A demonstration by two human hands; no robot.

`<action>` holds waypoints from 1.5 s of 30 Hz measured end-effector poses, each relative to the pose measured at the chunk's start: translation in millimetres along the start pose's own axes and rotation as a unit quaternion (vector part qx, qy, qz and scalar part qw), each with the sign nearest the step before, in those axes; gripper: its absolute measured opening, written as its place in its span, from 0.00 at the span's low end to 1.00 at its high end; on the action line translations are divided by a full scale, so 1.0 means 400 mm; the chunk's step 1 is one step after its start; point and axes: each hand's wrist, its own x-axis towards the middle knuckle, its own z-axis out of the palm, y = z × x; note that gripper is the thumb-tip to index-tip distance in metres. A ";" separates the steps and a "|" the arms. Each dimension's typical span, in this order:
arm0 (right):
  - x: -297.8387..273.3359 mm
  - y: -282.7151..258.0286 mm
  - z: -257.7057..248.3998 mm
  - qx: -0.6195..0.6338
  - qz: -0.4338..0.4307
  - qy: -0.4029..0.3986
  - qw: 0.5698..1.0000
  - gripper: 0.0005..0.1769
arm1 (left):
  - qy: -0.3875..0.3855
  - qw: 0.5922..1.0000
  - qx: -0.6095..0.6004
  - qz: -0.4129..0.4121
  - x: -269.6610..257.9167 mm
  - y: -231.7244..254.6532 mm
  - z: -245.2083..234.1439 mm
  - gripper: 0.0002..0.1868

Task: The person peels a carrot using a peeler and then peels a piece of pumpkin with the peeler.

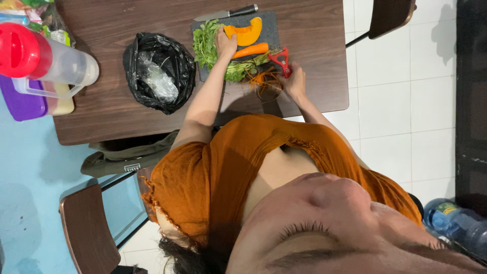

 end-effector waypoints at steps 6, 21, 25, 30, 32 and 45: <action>0.181 0.006 0.058 0.092 -0.150 0.073 0.982 0.17 | 0.006 0.999 -0.016 0.028 -0.008 0.005 -0.032 0.29; 0.426 -0.037 0.162 0.291 -0.048 -0.176 0.939 0.19 | -0.095 0.991 -0.089 0.008 -0.037 0.038 -0.072 0.15; 0.425 -0.045 0.175 0.331 -0.053 -0.148 0.931 0.20 | -0.085 0.995 -0.055 0.010 -0.032 0.037 -0.065 0.13; 0.441 -0.066 0.155 0.365 -0.095 -0.117 0.919 0.21 | -0.093 0.989 -0.116 0.013 -0.024 0.048 -0.060 0.18; 0.447 -0.078 0.128 0.337 -0.229 -0.077 0.910 0.22 | -0.082 0.984 -0.152 0.046 -0.019 0.064 -0.070 0.22; 0.202 -0.415 -0.193 0.658 0.008 -0.149 0.738 0.09 | -0.166 0.819 -0.438 0.330 -0.179 0.389 -0.317 0.39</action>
